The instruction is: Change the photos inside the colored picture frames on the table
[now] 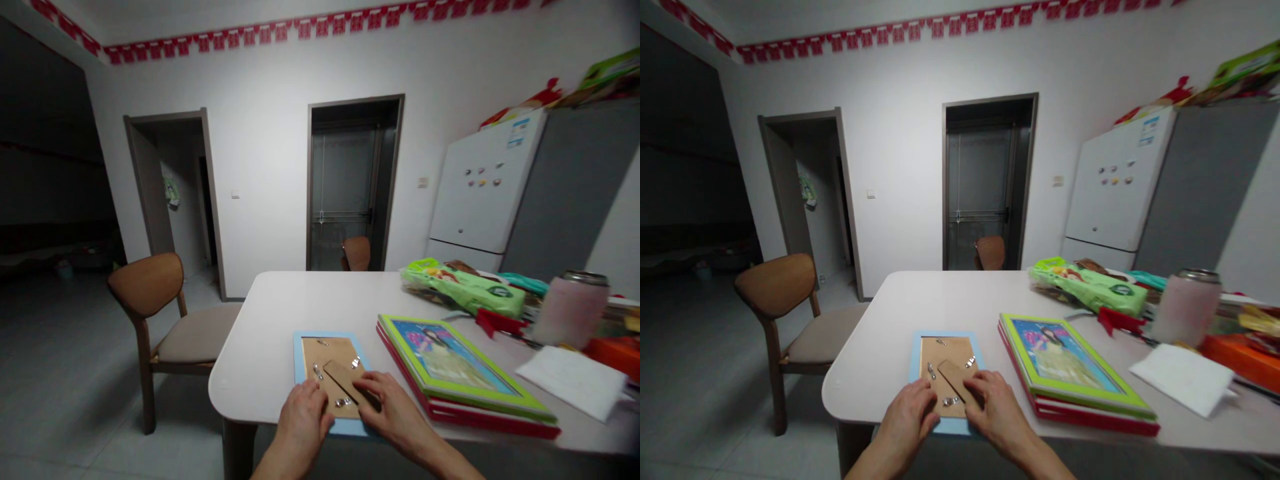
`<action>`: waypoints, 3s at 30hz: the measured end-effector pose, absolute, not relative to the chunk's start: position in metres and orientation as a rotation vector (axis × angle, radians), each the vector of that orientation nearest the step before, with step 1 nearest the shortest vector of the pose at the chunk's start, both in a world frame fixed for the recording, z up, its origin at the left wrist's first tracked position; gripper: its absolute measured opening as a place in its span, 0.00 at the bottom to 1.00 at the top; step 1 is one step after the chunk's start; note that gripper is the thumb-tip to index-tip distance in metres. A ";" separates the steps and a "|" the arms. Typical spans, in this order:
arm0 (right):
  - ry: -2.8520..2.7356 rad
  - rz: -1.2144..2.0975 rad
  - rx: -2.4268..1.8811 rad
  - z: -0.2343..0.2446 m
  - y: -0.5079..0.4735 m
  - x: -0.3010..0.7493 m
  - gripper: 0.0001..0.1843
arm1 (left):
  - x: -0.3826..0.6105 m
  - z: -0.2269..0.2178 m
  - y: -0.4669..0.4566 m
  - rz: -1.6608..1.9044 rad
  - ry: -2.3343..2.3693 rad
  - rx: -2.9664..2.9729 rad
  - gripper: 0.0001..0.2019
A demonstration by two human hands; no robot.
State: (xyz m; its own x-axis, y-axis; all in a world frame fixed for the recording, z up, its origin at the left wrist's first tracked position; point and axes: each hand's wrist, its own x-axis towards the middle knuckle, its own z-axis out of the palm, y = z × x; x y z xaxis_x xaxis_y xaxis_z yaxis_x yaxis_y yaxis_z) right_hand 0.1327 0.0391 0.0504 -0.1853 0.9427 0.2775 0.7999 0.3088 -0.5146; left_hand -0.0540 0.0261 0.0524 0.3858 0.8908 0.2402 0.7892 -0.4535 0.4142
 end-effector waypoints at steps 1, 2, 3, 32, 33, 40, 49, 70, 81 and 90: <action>-2.029 0.339 -1.537 0.050 0.039 0.130 0.20 | -0.055 0.052 0.027 0.657 1.479 2.414 0.08; -2.025 0.332 -1.529 0.049 0.040 0.128 0.20 | -0.055 0.051 0.027 0.680 1.462 2.415 0.08; -2.023 0.322 -1.520 0.049 0.041 0.127 0.20 | -0.056 0.051 0.028 0.704 1.442 2.419 0.09; -2.187 0.020 -1.695 0.047 0.072 0.138 0.18 | -0.061 0.059 0.012 0.542 1.354 2.385 0.28; -2.195 0.020 -1.699 0.047 0.074 0.137 0.17 | -0.061 0.058 0.012 0.542 1.357 2.383 0.28; -2.161 0.141 -1.658 0.047 0.074 0.136 0.18 | -0.060 0.055 0.012 0.586 1.378 2.365 0.30; -2.255 0.047 -1.499 0.048 0.044 0.129 0.19 | -0.063 0.047 0.015 0.673 1.324 2.384 0.31; -2.384 0.170 -1.321 0.057 0.056 0.084 0.17 | -0.069 0.043 0.015 0.721 1.268 2.373 0.29; -2.621 0.056 -1.222 0.060 0.067 0.069 0.11 | -0.072 0.039 0.013 0.769 1.258 2.345 0.25; -2.040 0.281 -1.692 0.041 0.135 0.072 0.13 | -0.073 0.043 0.010 0.717 1.251 2.335 0.31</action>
State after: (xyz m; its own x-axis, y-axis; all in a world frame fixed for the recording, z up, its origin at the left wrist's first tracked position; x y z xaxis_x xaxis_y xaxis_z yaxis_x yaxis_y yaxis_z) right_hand 0.0725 0.1346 0.0411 -0.1279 0.9661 0.2243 0.8693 0.2181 -0.4435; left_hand -0.0731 0.0104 0.0433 0.4691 0.8468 0.2506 0.6446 -0.5223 0.5582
